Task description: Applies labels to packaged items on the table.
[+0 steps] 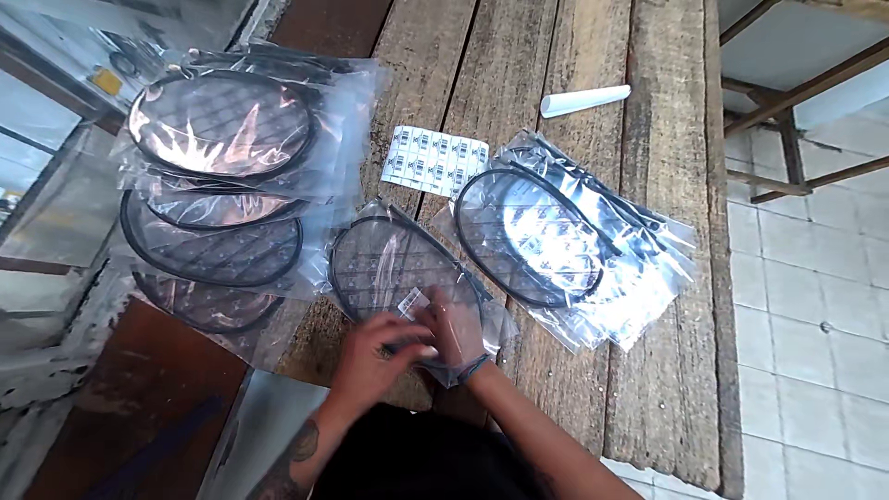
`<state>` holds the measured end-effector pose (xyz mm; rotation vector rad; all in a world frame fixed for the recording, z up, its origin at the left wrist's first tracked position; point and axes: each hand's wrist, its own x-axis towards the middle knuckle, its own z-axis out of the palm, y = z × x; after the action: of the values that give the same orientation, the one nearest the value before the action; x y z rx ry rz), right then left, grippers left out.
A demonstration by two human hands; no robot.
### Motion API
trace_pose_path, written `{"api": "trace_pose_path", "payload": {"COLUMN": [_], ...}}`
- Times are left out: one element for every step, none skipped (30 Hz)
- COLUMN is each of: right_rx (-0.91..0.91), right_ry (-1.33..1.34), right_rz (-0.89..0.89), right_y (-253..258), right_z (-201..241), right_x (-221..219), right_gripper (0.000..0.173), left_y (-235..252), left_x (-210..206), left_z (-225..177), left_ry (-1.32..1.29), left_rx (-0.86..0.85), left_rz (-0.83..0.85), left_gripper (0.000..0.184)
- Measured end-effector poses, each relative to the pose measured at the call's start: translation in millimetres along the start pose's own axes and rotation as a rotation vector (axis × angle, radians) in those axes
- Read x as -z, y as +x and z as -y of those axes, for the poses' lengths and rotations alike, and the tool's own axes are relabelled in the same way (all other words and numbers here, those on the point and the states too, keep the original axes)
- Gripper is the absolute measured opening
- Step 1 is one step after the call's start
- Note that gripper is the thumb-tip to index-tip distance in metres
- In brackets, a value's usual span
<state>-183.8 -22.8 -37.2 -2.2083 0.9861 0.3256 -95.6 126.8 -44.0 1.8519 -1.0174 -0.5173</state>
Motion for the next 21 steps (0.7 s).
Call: {"api": "trace_pose_path", "payload": {"right_rx": [-0.047, -0.084, -0.118, -0.150, -0.164, -0.150, -0.116, -0.077, -0.045, -0.025, -0.009, 0.004, 0.016, 0.014, 0.005, -0.014, -0.053, -0.100, -0.139, -0.153, -0.114], "right_ry": [-0.039, -0.069, -0.087, -0.102, -0.106, -0.098, -0.077, -0.039, -0.004, 0.014, 0.011, -0.012, -0.042, -0.066, -0.074, -0.075, -0.078, -0.075, -0.067, -0.052, -0.044], "right_rz": [0.032, 0.043, 0.049, 0.053, 0.041, 0.020, -0.007, -0.031, -0.042, -0.027, -0.009, 0.007, 0.015, 0.020, 0.006, -0.008, 0.003, 0.016, 0.018, 0.019, -0.003], "right_y": [-2.1, -4.8, -7.1, -8.5, -9.5, -10.1, -10.5, -10.3, -9.7, -9.2, -8.3, -6.3, -3.5, -1.3, -0.3, -0.5, -1.7, -3.4, -5.1, -7.0, -10.5], "right_z": [6.4, 12.8, 18.5, 21.8, 21.8, 18.4, 12.9, 6.3, 0.6, -2.0, -3.6, -5.7, -7.8, -7.8, -5.7, -1.5, 4.4, 10.2, 13.8, 14.0, 9.1], "right_x": [2.6, 4.0, 5.2, 5.3, 3.3, 0.1, -3.2, -6.0, -7.4, -5.8, -4.3, -4.5, -6.3, -8.2, -9.5, -9.1, -6.2, -3.3, -1.3, 0.2, -0.5], "right_gripper": [0.043, 0.045, 0.049, 0.051, 0.051, 0.050, 0.048, 0.045, 0.043, 0.042, 0.042, 0.043, 0.042, 0.043, 0.044, 0.045, 0.046, 0.049, 0.054, 0.064, 0.076], "left_y": [2.5, 4.6, 5.6, 4.9, 3.2, 2.4, 2.1, 1.8, 1.9, 2.2, 2.3, 2.2, 2.1, 1.9, 2.0, 2.4, 2.7, 2.9, 2.7, 2.5, 2.1], "left_x": [14.6, 26.9, 33.9, 35.3, 34.1, 33.1, 32.5, 32.1, 32.1, 32.1, 31.7, 31.2, 30.6, 30.6, 31.0, 31.5, 31.9, 32.0, 31.8, 31.4, 31.1], "left_z": [16.1, 32.3, 46.6, 57.8, 65.0, 67.8, 68.3, 68.2, 68.5, 69.0, 69.4, 69.8, 70.2, 70.0, 69.6, 69.4, 69.3, 69.4, 69.5, 69.8, 69.7], "left_ry": [0.268, 0.487, 0.635, 0.729, 0.783, 0.801, 0.801, 0.794, 0.789, 0.787, 0.784, 0.782, 0.779, 0.780, 0.781, 0.782, 0.782, 0.778, 0.776, 0.773, 0.772], "left_rx": [-0.060, -0.087, -0.084, -0.085, -0.090, -0.093, -0.094, -0.093, -0.094, -0.094, -0.095, -0.095, -0.099, -0.100, -0.101, -0.103, -0.100, -0.097, -0.093, -0.093, -0.093], "left_rz": [-0.007, 0.036, 0.097, 0.132, 0.145, 0.156, 0.161, 0.164, 0.162, 0.158, 0.154, 0.155, 0.153, 0.154, 0.153, 0.152, 0.154, 0.156, 0.160, 0.159, 0.155], "left_gripper": [0.044, 0.064, 0.080, 0.088, 0.090, 0.090, 0.090, 0.089, 0.089, 0.088, 0.088, 0.089, 0.089, 0.089, 0.088, 0.088, 0.088, 0.088, 0.088, 0.088, 0.088]}}
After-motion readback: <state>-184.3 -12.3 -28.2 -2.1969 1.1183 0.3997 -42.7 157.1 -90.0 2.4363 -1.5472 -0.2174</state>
